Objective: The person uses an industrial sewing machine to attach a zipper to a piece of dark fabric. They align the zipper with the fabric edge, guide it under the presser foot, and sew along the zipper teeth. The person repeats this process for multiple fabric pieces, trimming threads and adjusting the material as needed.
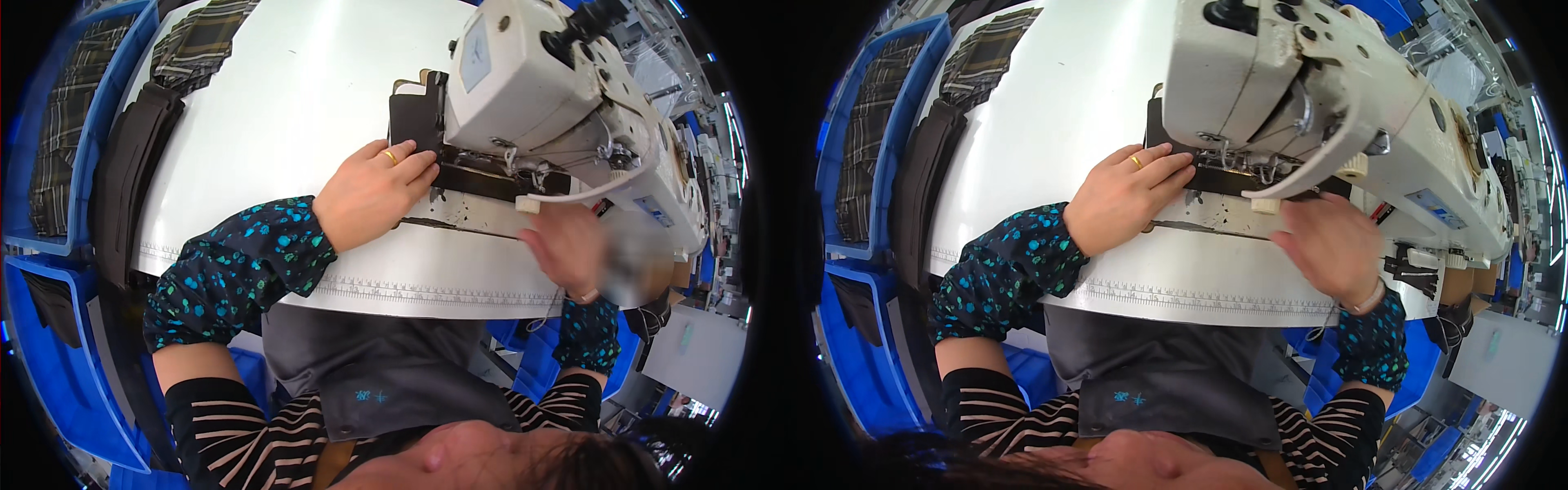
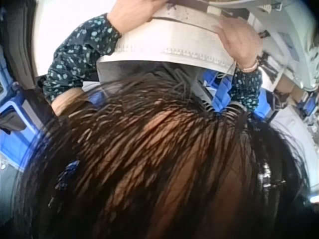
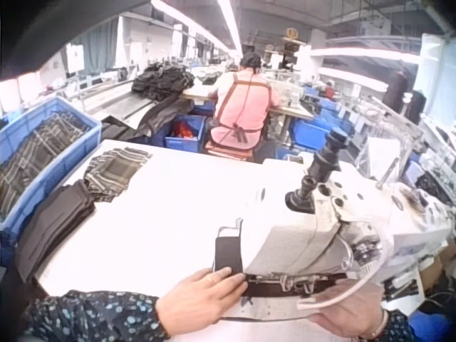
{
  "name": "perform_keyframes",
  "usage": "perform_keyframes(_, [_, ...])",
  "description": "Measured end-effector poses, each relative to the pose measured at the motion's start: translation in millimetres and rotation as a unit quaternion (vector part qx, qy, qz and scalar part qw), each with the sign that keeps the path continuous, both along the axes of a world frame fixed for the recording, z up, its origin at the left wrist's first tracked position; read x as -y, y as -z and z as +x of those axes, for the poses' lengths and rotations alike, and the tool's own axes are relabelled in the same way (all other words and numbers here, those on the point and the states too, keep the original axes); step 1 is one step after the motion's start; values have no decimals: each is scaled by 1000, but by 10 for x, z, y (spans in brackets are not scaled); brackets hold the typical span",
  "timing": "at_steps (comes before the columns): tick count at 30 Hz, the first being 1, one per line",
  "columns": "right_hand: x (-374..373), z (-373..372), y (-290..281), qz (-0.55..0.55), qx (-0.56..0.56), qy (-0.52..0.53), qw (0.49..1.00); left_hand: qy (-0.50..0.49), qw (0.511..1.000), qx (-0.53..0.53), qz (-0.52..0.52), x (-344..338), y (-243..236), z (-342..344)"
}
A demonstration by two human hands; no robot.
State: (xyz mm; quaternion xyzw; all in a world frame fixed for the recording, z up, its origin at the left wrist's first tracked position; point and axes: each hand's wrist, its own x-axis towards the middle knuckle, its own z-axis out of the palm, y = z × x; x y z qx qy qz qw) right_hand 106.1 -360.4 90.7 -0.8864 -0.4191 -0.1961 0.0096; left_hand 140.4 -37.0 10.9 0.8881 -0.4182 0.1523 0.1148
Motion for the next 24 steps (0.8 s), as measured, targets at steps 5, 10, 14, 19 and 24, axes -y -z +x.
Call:
perform_keyframes(5, [1713, 6, -940, 207, 287, 234, 905, 12, 999, -43, -9, 8, -91, 2])
perform_keyframes(10, [4513, 303, -1734, 111, 251, 542, 794, 18, 998, -52, -26, 64, -21, 29])
perform_keyframes(14, [4946, 174, -1387, 566, -78, 439, 694, 9, 998, -46, -38, 13, 16, 11])
perform_keyframes(19, [4580, -139, -546, 637, 33, 412, 650, -5, 999, -17, -48, 81, 13, 16])
perform_keyframes(24, [4422, -232, -602, 568, 88, 450, 683, -12, 991, 65, -114, 110, 133, 38])
